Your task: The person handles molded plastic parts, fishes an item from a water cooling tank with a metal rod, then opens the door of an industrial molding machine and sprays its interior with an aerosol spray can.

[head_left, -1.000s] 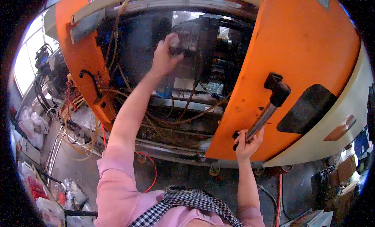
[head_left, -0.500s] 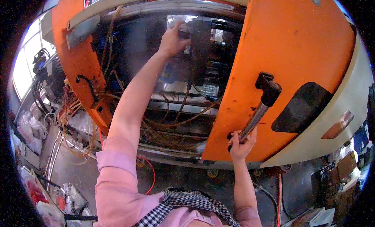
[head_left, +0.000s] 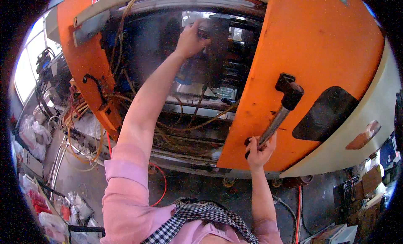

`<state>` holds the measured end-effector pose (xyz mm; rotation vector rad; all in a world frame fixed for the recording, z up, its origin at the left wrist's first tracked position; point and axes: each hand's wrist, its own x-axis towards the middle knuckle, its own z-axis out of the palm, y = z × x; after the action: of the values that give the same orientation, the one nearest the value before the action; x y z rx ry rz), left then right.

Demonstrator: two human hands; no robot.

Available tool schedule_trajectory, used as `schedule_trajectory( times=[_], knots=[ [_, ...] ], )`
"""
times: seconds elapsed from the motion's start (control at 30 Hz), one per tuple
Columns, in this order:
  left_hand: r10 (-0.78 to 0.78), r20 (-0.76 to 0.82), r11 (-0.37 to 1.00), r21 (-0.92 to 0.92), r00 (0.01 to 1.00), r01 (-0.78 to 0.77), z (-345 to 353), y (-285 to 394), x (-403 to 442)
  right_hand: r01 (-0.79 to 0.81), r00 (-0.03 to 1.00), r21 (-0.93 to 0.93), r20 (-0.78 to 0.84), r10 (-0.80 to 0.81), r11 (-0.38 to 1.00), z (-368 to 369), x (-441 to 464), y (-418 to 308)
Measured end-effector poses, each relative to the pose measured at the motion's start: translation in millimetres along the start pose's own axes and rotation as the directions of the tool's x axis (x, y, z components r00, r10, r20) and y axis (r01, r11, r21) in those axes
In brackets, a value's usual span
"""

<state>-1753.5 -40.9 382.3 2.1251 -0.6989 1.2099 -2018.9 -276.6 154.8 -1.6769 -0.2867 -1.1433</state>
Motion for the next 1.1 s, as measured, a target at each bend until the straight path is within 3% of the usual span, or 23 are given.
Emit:
schedule_trajectory(
  times=[0.2,0.4,0.5,0.63,0.7,0.83,0.87,0.97,1.0,1.1],
  knots=[
    [-0.042,-0.089,0.999,-0.033,0.995,0.039,-7,2,-20,-0.044,0.999,0.027,-0.004,0.044,0.999,0,1,-7],
    [-0.043,-0.006,0.991,-0.128,0.999,0.042,-27,-12,-93,0.004,1.0,0.029,-0.006,-0.004,1.0,2,1,-5],
    [-0.076,0.053,0.996,-0.047,0.996,0.078,-29,-24,-143,-0.015,1.0,0.045,0.012,0.014,0.999,0,1,-7],
    [-0.068,0.12,0.992,-0.098,0.991,0.08,-22,-35,-190,-0.043,0.999,0.063,0.004,0.042,0.997,1,2,-8],
    [-0.1,0.157,0.969,-0.21,0.983,0.132,-13,-46,-200,-0.026,1.0,0.05,0.012,0.026,0.998,0,2,-9],
    [-0.052,0.09,0.956,-0.282,0.995,0.076,12,-58,-209,-0.022,1.0,0.061,0.005,0.022,0.998,-2,3,-11],
    [-0.151,0.154,0.943,-0.274,0.976,0.189,19,-62,-211,-0.02,0.999,0.055,0.027,0.018,0.998,-1,3,-13],
    [-0.192,0.04,0.9,-0.392,0.98,0.193,54,-87,-226,-0.105,0.984,0.022,-0.142,0.107,0.994,8,7,-26],
    [-0.295,0.128,0.85,-0.417,0.947,0.322,42,-76,-225,-0.08,0.987,-0.011,-0.14,0.078,0.997,9,5,-27],
    [-0.359,0.092,0.844,-0.393,0.929,0.366,57,-88,-231,-0.118,0.979,-0.052,-0.175,0.107,0.992,10,8,-33]
  ],
)
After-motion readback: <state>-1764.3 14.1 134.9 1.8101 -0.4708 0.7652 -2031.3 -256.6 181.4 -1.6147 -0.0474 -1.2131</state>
